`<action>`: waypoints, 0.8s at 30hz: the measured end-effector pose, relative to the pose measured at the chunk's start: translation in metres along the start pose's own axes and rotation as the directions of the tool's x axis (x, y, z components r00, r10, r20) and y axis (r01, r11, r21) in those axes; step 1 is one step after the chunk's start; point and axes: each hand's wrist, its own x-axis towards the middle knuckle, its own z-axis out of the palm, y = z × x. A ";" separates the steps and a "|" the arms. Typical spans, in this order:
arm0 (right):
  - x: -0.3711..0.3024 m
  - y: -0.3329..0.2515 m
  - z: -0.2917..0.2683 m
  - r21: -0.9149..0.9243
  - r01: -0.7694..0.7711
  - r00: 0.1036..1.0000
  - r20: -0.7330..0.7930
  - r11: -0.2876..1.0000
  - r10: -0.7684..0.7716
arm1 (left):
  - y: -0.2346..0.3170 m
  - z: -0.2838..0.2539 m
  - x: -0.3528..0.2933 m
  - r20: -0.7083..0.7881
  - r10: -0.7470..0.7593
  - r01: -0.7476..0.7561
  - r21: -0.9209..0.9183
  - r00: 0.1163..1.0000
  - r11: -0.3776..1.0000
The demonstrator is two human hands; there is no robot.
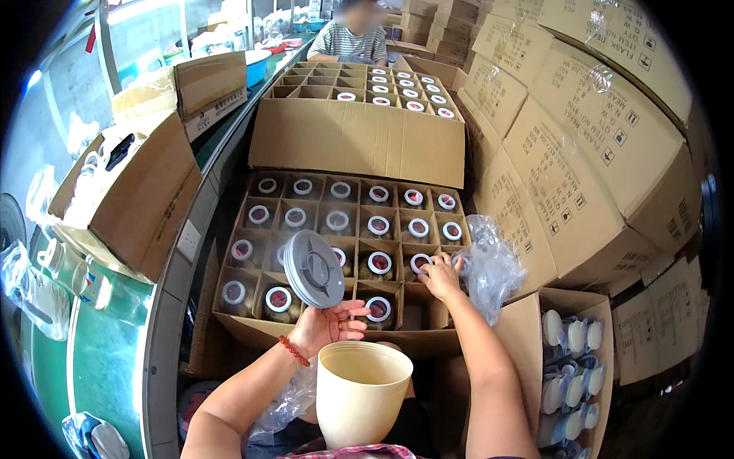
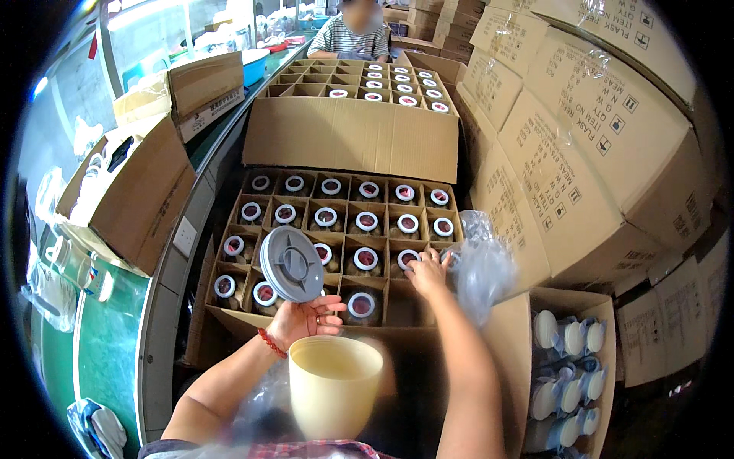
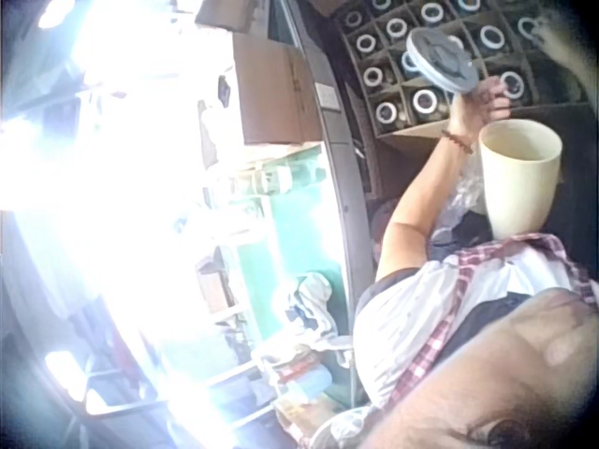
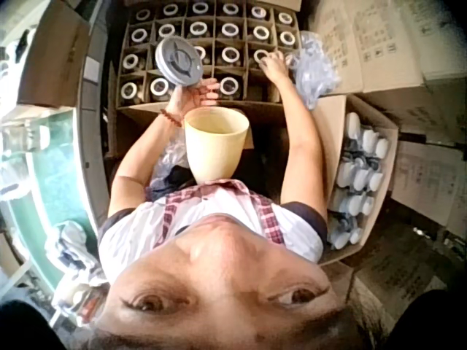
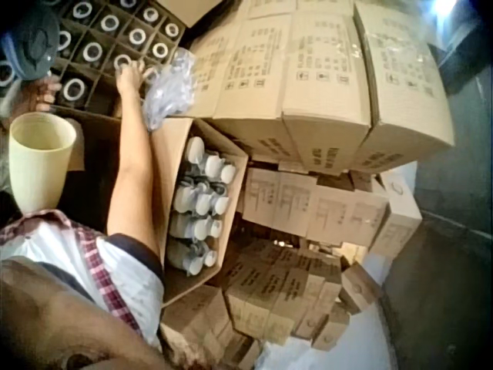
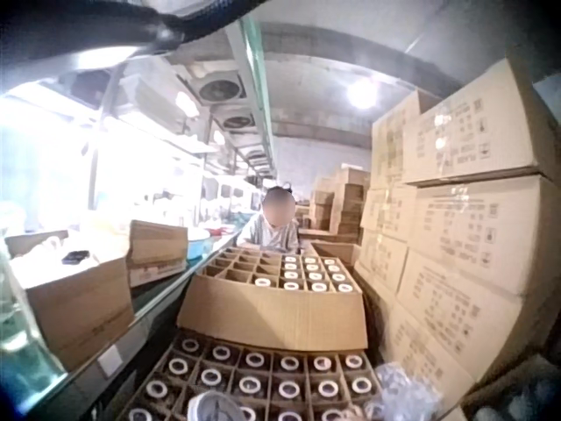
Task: The person assembles small containers by inserting a metal filter into a beige cup, screwing on a gray lid, and placing the unit into a clear plastic bag. The process is repeated for multiple units.
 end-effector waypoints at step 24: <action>-0.101 -0.157 -0.224 -0.317 0.677 0.556 -0.372 0.664 -0.743 | 0.032 0.057 0.007 -0.002 0.142 -0.141 0.107 0.990 0.984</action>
